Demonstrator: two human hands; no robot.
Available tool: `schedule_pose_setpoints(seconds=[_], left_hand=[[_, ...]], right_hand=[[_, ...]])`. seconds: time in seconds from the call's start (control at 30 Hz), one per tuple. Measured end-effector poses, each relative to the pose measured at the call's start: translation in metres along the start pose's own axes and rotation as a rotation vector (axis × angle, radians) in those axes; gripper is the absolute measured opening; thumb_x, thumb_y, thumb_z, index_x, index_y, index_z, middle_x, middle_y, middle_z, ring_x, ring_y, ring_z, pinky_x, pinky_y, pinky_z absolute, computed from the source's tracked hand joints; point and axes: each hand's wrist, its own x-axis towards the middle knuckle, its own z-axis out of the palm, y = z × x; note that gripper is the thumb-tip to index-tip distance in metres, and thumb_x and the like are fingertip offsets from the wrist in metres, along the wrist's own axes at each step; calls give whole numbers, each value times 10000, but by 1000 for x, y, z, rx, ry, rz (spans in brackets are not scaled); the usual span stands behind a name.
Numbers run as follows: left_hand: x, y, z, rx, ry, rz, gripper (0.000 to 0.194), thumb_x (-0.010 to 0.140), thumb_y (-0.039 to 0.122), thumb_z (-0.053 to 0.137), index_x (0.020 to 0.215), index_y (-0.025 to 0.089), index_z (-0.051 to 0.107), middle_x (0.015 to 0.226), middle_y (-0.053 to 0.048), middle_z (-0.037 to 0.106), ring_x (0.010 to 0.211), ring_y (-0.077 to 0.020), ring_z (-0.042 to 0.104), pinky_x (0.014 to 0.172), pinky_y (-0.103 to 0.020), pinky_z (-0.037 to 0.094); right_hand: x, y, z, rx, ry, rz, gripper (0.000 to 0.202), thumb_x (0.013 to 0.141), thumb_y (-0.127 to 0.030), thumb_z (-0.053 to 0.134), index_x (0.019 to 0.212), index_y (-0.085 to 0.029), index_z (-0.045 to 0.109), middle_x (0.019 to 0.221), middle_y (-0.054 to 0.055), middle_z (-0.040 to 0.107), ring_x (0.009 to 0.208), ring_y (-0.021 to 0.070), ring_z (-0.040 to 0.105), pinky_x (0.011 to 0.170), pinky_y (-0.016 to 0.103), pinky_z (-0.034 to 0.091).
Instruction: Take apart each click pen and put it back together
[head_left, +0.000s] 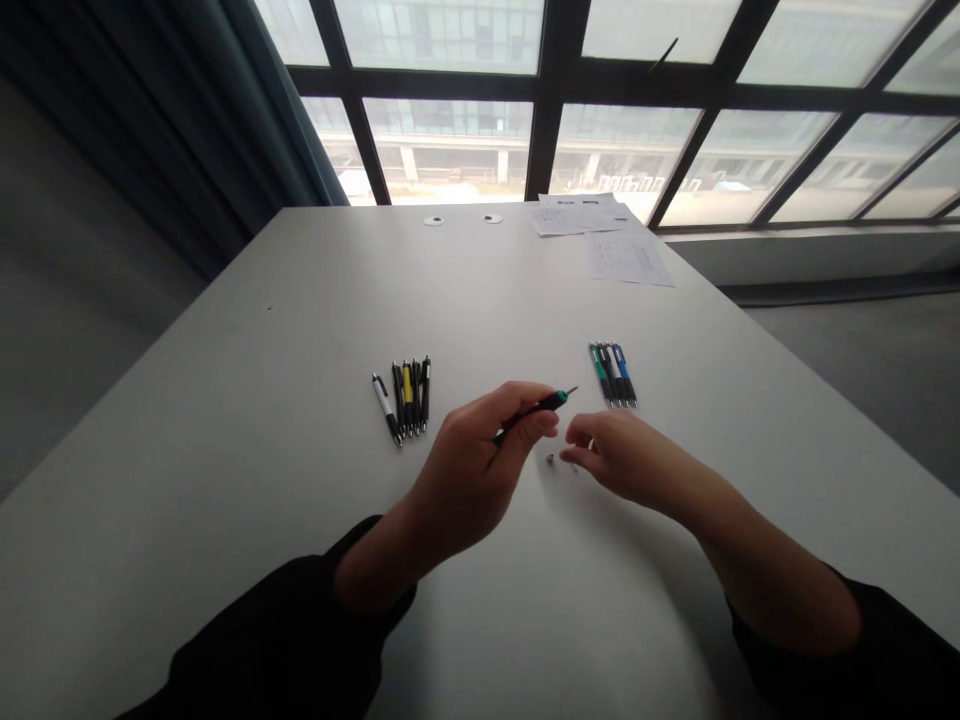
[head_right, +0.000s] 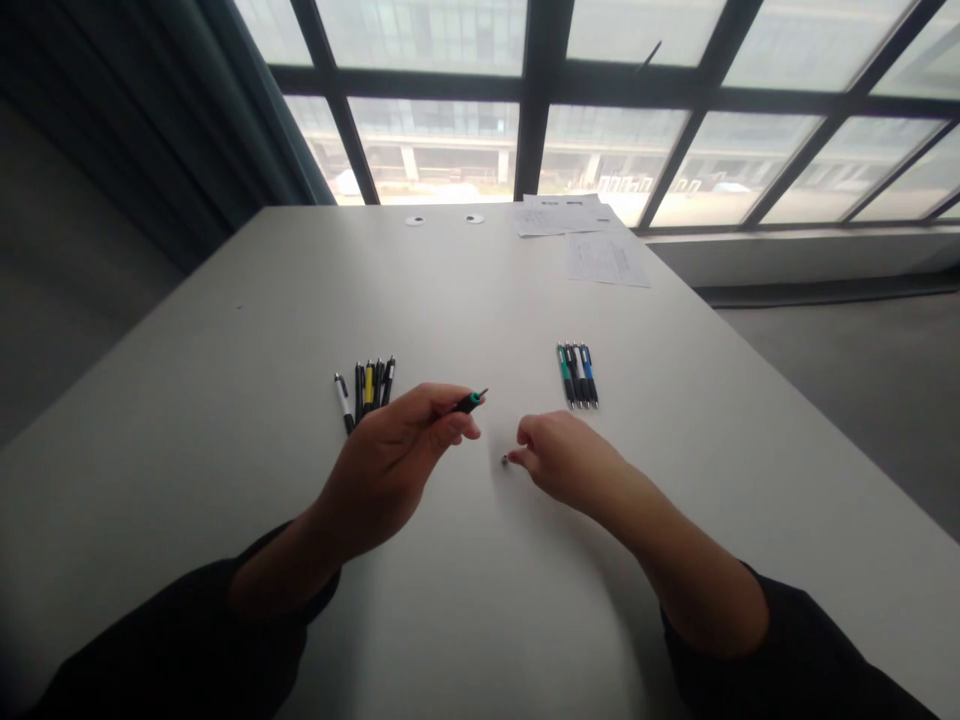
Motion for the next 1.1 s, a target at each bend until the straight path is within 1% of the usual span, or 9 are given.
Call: schedule_pose_setpoints(seconds=[0.07, 0.23, 0.43, 0.6, 0.73, 0.87, 0.97, 1.03, 1.1], left_hand=[[0, 0, 1, -90, -11, -51, 187, 1032, 282, 547, 1120, 186, 681, 943, -14, 743, 851, -116, 660, 814, -233, 522], [0, 0, 4, -290, -20, -126, 247, 1051, 345, 511, 1136, 201, 693, 932, -16, 739, 811, -106, 635, 803, -225, 520], [3, 5, 2, -435, -34, -150, 265, 1014, 392, 572, 1065, 173, 711, 873, -42, 720, 763, -129, 626, 747, -256, 533], [4, 1, 2, -513, -59, -194, 301, 994, 433, 595, 1061, 163, 713, 853, -67, 716, 747, -151, 616, 721, -288, 534], [5, -5, 4, -761, -44, -198, 295, 992, 437, 597, 1065, 175, 712, 830, -63, 703, 725, -146, 617, 713, -294, 535], [6, -5, 3, -952, -20, -137, 194, 992, 353, 618, 1026, 192, 722, 763, -24, 658, 715, -127, 614, 722, -277, 527], [5, -5, 2, -917, -53, -102, 216, 1024, 343, 568, 1051, 204, 730, 796, -28, 669, 757, -123, 626, 748, -269, 526], [4, -5, 2, -819, -65, -81, 234, 1026, 362, 561, 1068, 205, 729, 828, -39, 687, 774, -133, 632, 755, -278, 532], [2, -4, 2, -665, -68, -77, 243, 1010, 382, 585, 1062, 191, 727, 841, -53, 701, 792, -153, 644, 759, -295, 541]], right_hand=[[7, 4, 11, -50, -85, 15, 163, 868, -335, 711, 818, -180, 726, 802, 75, 758, 743, 213, 673, 651, 290, 414], [16, 10, 29, -96, -80, 43, 131, 879, -269, 666, 847, -164, 738, 838, 101, 760, 746, 204, 683, 668, 283, 414], [16, 8, 27, -162, -108, 50, 166, 897, -164, 588, 815, -135, 729, 815, 122, 744, 729, 205, 673, 632, 293, 380], [14, 14, 25, -172, -96, 26, 124, 898, -158, 582, 869, -134, 700, 898, 144, 746, 792, 230, 673, 655, 300, 391], [12, 18, 27, -168, -96, -5, 158, 886, -105, 546, 810, -153, 676, 841, 124, 730, 743, 222, 651, 637, 300, 376], [12, 19, 30, -140, -100, -17, 113, 825, -74, 588, 818, -155, 666, 802, 106, 709, 706, 208, 622, 612, 290, 363], [12, 18, 24, -88, -97, -43, 111, 754, -59, 630, 800, -159, 642, 799, 77, 694, 704, 182, 596, 606, 273, 368], [10, 18, 14, -46, -91, -77, 114, 761, -68, 613, 808, -171, 627, 793, 41, 678, 703, 158, 581, 614, 257, 386], [5, 18, 0, 115, -57, -131, 96, 801, -98, 593, 839, -183, 616, 758, 1, 646, 673, 135, 562, 607, 245, 408]])
